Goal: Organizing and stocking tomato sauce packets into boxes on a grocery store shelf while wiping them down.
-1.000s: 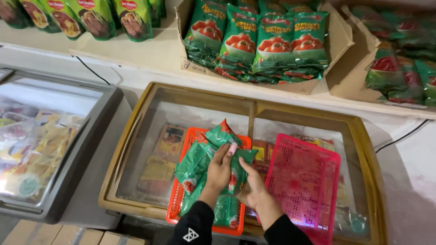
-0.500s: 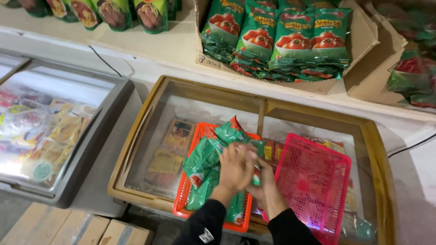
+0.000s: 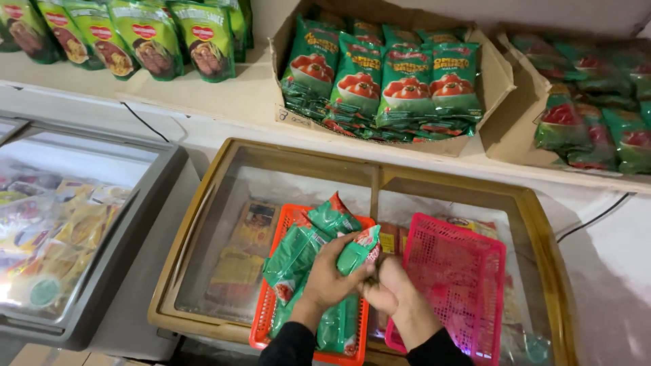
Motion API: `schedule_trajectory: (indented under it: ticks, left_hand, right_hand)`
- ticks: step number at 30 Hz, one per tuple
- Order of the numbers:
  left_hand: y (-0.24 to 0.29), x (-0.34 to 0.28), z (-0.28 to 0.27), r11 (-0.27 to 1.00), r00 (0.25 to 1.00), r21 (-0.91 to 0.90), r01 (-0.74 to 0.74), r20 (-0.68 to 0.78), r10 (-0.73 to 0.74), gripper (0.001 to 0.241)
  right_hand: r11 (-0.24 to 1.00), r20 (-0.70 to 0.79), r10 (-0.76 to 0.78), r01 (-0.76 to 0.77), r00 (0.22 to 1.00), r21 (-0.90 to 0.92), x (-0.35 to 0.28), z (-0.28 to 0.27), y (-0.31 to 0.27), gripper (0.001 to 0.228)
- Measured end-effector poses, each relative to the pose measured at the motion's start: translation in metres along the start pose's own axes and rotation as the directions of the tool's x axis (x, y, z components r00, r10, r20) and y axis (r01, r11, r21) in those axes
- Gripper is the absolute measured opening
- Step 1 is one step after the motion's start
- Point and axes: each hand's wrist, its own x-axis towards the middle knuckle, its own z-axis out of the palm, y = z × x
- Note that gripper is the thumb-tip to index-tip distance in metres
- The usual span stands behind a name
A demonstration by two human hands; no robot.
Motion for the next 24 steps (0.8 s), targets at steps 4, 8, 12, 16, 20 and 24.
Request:
schedule_trajectory:
  ticks: [4, 8, 12, 16, 20, 24]
  left_hand:
    - [0.001, 0.013, -0.003, 0.999, 0.993, 0.0, 0.049, -0.104, -0.049, 0.032]
    - [0.01, 0.029, -0.014, 0.919, 0.916, -0.108, 0.378, -0.102, -0.389, 0.048]
    - [-0.004, 0.041, 0.001, 0.679, 0.759, -0.42, 0.602, 0.037, -0.65, 0.089]
    - [0.006, 0.051, -0.01, 0.927, 0.91, -0.061, 0.37, -0.177, -0.375, 0.069]
    - [-0.002, 0.048, -0.019, 0.951, 0.756, 0.092, 0.294, -0.631, -0.173, 0.035]
    - [0.028, 0.047, -0.012, 0.895, 0.954, -0.445, 0.033, -0.253, -0.161, 0.018]
  right_hand:
    - [0.953, -0.029, 0.052, -0.059, 0.998, -0.298, -0.054, 0.048, -0.003, 0.044]
    - [0.394, -0.075, -0.403, 0.099, 0.912, -0.914, -0.07, 0.062, -0.009, 0.074]
    - [0.466, 0.113, -0.243, 0.218, 0.964, -0.857, -0.072, 0.038, -0.01, 0.032]
    - [0.571, -0.033, -0.321, 0.165, 0.947, -0.804, -0.094, 0.075, 0.009, 0.036]
    - [0.599, -0.106, -0.432, 0.197, 0.896, -0.776, -0.094, 0.075, 0.015, 0.034]
    - [0.397, -0.056, -0.403, 0.119, 0.914, -0.91, -0.079, 0.052, 0.015, 0.027]
